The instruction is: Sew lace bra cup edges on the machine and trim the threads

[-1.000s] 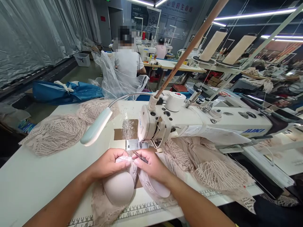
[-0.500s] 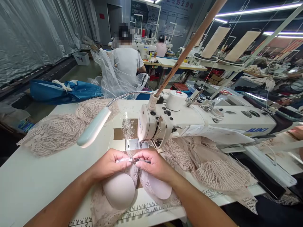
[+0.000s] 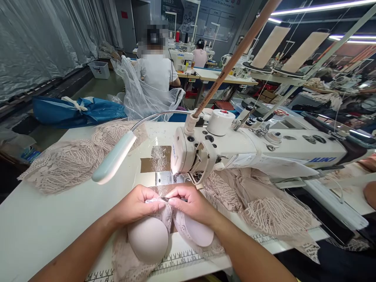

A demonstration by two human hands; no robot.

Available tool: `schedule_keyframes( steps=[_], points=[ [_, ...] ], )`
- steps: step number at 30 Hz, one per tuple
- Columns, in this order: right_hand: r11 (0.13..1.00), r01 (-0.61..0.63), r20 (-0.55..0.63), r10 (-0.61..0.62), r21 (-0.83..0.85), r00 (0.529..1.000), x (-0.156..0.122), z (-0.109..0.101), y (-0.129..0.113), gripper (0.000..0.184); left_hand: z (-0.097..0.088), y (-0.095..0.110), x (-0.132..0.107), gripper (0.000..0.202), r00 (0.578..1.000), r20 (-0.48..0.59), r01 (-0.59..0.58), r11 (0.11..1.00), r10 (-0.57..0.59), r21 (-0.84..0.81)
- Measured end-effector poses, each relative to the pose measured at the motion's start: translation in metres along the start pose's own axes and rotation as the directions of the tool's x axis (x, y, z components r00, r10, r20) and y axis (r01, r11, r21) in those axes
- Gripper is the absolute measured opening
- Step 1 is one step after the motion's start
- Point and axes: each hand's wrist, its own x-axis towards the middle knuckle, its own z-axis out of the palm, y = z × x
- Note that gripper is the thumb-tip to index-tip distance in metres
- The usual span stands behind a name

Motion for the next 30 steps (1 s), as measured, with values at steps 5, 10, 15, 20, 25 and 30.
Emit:
schedule_keyframes(
  steps=[5, 10, 15, 20, 25, 30],
  points=[
    [1.000, -0.010, 0.053, 0.011, -0.009, 0.999, 0.001, 0.000, -0.003, 0.015, 0.000, 0.000, 0.001, 0.040, 0.999, -0.012, 0.031, 0.999, -0.031, 0.030],
    [0.999, -0.036, -0.006, 0.035, -0.031, 0.999, 0.002, 0.009, -0.010, 0.011, 0.004, -0.001, 0.003, 0.039, 0.999, -0.033, 0.038, 0.996, -0.035, 0.079],
    [0.988, -0.098, -0.031, 0.103, 0.120, 0.994, 0.004, 0.013, -0.006, 0.024, 0.008, 0.002, 0.004, 0.036, 1.000, -0.007, 0.011, 0.998, -0.010, 0.067],
    [0.978, -0.187, 0.075, 0.180, 0.091, 0.981, 0.006, 0.010, -0.002, 0.015, -0.013, 0.006, -0.007, 0.024, 0.987, 0.155, 0.015, 0.992, -0.034, 0.122],
    [0.957, -0.286, 0.205, 0.271, 0.051, 0.941, 0.004, 0.001, -0.002, 0.014, -0.045, 0.007, -0.024, 0.024, 0.986, 0.120, 0.096, 0.980, -0.118, 0.177],
    [0.897, -0.389, 0.295, 0.321, 0.209, 0.900, 0.004, 0.006, 0.000, 0.022, -0.048, 0.012, -0.024, 0.031, 0.998, -0.001, 0.060, 0.983, -0.060, 0.172]
  ],
)
